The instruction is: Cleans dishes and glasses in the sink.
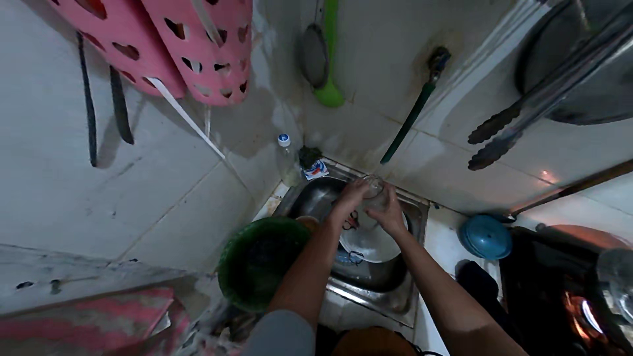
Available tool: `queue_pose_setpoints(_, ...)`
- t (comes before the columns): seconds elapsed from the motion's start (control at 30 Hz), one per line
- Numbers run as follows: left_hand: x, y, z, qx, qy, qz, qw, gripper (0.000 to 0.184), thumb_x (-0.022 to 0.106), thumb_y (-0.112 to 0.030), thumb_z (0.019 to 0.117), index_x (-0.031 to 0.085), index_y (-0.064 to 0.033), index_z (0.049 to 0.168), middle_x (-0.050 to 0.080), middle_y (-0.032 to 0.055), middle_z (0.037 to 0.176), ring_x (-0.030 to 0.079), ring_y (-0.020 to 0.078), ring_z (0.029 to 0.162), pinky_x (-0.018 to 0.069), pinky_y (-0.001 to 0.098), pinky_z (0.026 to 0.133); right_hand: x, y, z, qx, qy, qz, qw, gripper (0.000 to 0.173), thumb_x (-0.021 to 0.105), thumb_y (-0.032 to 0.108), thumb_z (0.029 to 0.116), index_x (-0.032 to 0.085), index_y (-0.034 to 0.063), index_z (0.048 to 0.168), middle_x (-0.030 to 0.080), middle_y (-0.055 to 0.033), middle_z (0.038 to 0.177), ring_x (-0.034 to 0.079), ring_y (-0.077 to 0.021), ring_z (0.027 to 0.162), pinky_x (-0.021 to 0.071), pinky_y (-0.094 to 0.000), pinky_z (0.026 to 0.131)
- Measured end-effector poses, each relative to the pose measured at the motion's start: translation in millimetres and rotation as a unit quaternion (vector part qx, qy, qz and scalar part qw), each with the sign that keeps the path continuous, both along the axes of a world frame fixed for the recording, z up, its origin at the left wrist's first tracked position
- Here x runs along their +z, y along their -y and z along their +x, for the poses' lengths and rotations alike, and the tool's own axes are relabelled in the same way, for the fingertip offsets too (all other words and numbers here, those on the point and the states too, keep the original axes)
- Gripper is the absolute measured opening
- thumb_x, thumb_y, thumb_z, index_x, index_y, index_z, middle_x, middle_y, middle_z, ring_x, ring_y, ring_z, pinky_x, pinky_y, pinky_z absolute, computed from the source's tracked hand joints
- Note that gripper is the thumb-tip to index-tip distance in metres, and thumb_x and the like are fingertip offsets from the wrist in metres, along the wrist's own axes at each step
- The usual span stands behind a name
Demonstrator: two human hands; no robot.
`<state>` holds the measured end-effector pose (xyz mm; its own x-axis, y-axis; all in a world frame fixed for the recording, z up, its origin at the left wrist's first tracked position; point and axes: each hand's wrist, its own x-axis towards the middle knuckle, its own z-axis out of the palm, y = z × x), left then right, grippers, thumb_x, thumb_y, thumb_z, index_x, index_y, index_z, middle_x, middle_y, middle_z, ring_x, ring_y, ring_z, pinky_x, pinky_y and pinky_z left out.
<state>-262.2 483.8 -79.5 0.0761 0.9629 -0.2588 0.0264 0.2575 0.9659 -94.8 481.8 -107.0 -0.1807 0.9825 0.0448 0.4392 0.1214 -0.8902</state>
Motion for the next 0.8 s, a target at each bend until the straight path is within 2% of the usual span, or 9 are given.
queue_pose_setpoints(0.07,15.6,-20.1,-2.3,-0.069,-0.117,-0.04,0.99,0.043,0.043,-0.031,0.1108,0.054,-0.004,0.143,0.061,0.022,0.135,0.062,0.0355,0.117,0.0497,0.0554,0.097,3.4,3.2,3.3,-0.008,0.013,0.005,1.0,0.099,0.092,0.016,0.0739,0.037,0.0085,0.156,0.051,-0.0217,0.148,0.054,-0.0318,0.133,0.0491,-0.0494,0.109)
queue_pose_setpoints(0.17,28.8,-36.8,-1.1,-0.095,-0.111,-0.108,0.983,0.042,0.042,-0.029,0.1113,0.049,-0.005,0.145,0.06,0.0256,0.127,0.066,0.0346,0.096,0.0556,0.0497,0.083,1.4,9.5,9.7,-0.048,-0.075,-0.015,0.996,0.099,0.091,0.016,0.0743,0.037,0.0107,0.157,0.053,-0.0228,0.144,0.057,-0.03,0.127,0.0521,-0.0455,0.103)
queue_pose_setpoints(0.3,37.6,-44.0,12.0,-0.095,-0.082,-0.131,0.983,0.041,0.042,-0.03,0.1113,0.046,-0.0054,0.144,0.059,0.0184,0.104,0.058,0.0226,0.072,0.0536,0.0377,0.066,-13.8,13.0,9.1,-0.105,-0.336,-0.135,0.926,0.077,0.067,0.002,0.0927,0.027,0.0104,0.158,0.046,-0.0211,0.147,0.061,-0.0312,0.119,0.0597,-0.0476,0.09)
queue_pose_setpoints(0.43,31.4,-39.3,14.4,-0.053,-0.007,-0.163,0.985,0.04,0.039,-0.035,0.1118,0.05,-0.0072,0.138,0.061,0.0108,0.092,0.051,0.0142,0.06,0.0464,0.0284,0.055,-13.7,20.4,18.3,-0.118,-0.445,-0.176,0.87,0.067,0.054,0.017,0.1021,0.017,0.0135,0.159,0.047,-0.0189,0.143,0.061,-0.0268,0.116,0.058,-0.0413,0.09)
queue_pose_setpoints(0.57,8.6,-13.7,17.0,-0.022,0.158,-0.197,0.967,0.031,0.042,-0.025,0.1108,0.049,-0.0043,0.133,0.06,0.0096,0.09,0.058,0.0161,0.066,0.0521,0.0296,0.058,14.1,30.5,21.5,-0.15,-0.337,-0.174,0.913,0.076,0.059,0.013,0.1009,0.011,0.0122,0.16,0.057,-0.0186,0.13,0.065,-0.0216,0.101,0.0567,-0.0365,0.082)
queue_pose_setpoints(0.63,7.9,-0.5,16.5,-0.073,0.137,-0.189,0.97,0.026,0.047,-0.02,0.1082,0.054,-0.0033,0.127,0.064,0.0079,0.085,0.06,0.0143,0.063,0.0522,0.0282,0.057,36.2,37.6,28.3,-0.154,-0.243,-0.165,0.943,0.076,0.065,0.013,0.0989,0.018,0.0047,0.158,0.063,-0.0175,0.115,0.066,-0.0179,0.085,0.0578,-0.0348,0.076)
queue_pose_setpoints(0.7,10.2,5.7,13.2,-0.123,0.058,-0.165,0.977,0.031,0.053,-0.019,0.1061,0.053,-0.005,0.134,0.066,0.0117,0.095,0.062,0.0169,0.069,0.0521,0.0319,0.061,58.4,40.9,33.7,-0.144,-0.148,-0.153,0.967,0.074,0.074,0.015,0.0936,0.031,0.0013,0.152,0.064,-0.0168,0.102,0.063,-0.0177,0.07,0.0557,-0.0348,0.066)
queue_pose_setpoints(0.77,1.0,5.0,12.4,-0.157,0.017,-0.139,0.978,0.04,0.055,-0.016,0.1053,0.048,-0.0037,0.143,0.065,0.0181,0.115,0.064,0.0235,0.087,0.0537,0.0406,0.075,74.8,46.1,41.5,-0.112,-0.048,-0.141,0.982,0.081,0.084,0.02,0.0849,0.039,0.0028,0.15,0.063,-0.0208,0.117,0.065,-0.0238,0.076,0.057,-0.0409,0.068)
queue_pose_setpoints(0.8,-1.9,4.4,12.6,-0.167,0.005,-0.128,0.978,0.039,0.055,-0.012,0.1044,0.048,-0.0016,0.142,0.064,0.0177,0.114,0.063,0.0227,0.087,0.0535,0.0405,0.076,85.1,49.6,43.7,-0.093,0.01,-0.129,0.987,0.084,0.088,0.023,0.0805,0.042,0.0035,0.148,0.063,-0.0225,0.121,0.066,-0.0278,0.084,0.0575,-0.0453,0.073)
